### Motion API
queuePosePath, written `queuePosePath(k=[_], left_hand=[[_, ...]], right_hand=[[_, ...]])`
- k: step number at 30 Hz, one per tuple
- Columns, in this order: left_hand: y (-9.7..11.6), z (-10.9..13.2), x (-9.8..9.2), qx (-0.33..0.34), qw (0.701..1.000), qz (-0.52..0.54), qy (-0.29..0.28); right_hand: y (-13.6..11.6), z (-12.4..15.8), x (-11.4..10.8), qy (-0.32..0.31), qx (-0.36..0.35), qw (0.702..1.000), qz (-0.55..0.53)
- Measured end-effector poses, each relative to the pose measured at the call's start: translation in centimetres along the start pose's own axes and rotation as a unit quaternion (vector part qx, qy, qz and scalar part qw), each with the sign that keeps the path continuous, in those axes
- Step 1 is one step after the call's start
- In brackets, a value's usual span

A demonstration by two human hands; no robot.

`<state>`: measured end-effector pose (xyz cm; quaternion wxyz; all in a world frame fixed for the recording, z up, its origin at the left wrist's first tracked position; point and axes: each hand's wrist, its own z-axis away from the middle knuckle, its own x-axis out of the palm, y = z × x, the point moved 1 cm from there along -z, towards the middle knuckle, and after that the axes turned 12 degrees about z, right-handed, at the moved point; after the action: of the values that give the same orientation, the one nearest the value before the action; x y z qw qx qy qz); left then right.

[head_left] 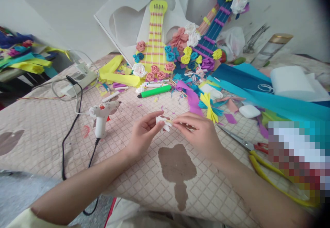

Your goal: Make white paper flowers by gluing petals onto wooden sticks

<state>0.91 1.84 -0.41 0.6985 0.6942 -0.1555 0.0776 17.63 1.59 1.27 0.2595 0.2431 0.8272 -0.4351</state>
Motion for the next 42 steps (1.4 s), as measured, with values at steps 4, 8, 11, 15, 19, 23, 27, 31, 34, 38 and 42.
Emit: queuePosePath(k=[4, 8, 11, 15, 19, 23, 27, 31, 34, 38, 42], left_hand=[[0.2, 0.0, 0.1, 0.017, 1.0, -0.003, 0.007], [0.5, 0.0, 0.3, 0.028, 0.999, -0.007, 0.022], [0.6, 0.0, 0.3, 0.03, 0.999, -0.004, 0.026], [0.5, 0.1, 0.3, 0.024, 0.999, -0.005, 0.024], [0.4, 0.1, 0.2, 0.024, 1.0, -0.004, 0.019], [0.3, -0.1, 0.0, 0.031, 0.999, -0.007, 0.027], [-0.1, -0.5, -0.3, 0.016, 0.999, 0.036, 0.034], [-0.6, -0.9, -0.5, 0.014, 0.997, 0.058, 0.042], [-0.6, -0.9, -0.5, 0.013, 0.997, 0.06, 0.044], [-0.6, -1.0, -0.6, -0.017, 0.997, 0.06, 0.045], [-0.9, -1.2, -0.7, -0.027, 0.996, 0.074, 0.039]], right_hand=[[0.2, 0.0, -0.1, -0.007, 0.007, 1.0, 0.011], [0.3, 0.0, -0.1, -0.004, 0.012, 1.0, 0.024], [0.3, 0.0, -0.1, 0.002, 0.008, 1.0, 0.028], [0.4, 0.0, 0.0, 0.006, -0.004, 1.0, 0.024], [0.5, 0.0, -0.1, 0.016, -0.009, 0.999, 0.033], [0.9, 0.0, -0.1, 0.016, 0.008, 0.999, 0.05], [2.2, -0.2, 0.3, -0.005, 0.054, 0.995, 0.086], [3.8, -0.2, 1.1, -0.09, 0.087, 0.982, 0.144], [4.3, -0.3, 1.2, -0.07, 0.026, 0.978, 0.193], [3.8, -0.5, 0.6, -0.003, 0.008, 0.98, 0.196], [3.2, -0.6, 0.1, -0.009, 0.066, 0.988, 0.136]])
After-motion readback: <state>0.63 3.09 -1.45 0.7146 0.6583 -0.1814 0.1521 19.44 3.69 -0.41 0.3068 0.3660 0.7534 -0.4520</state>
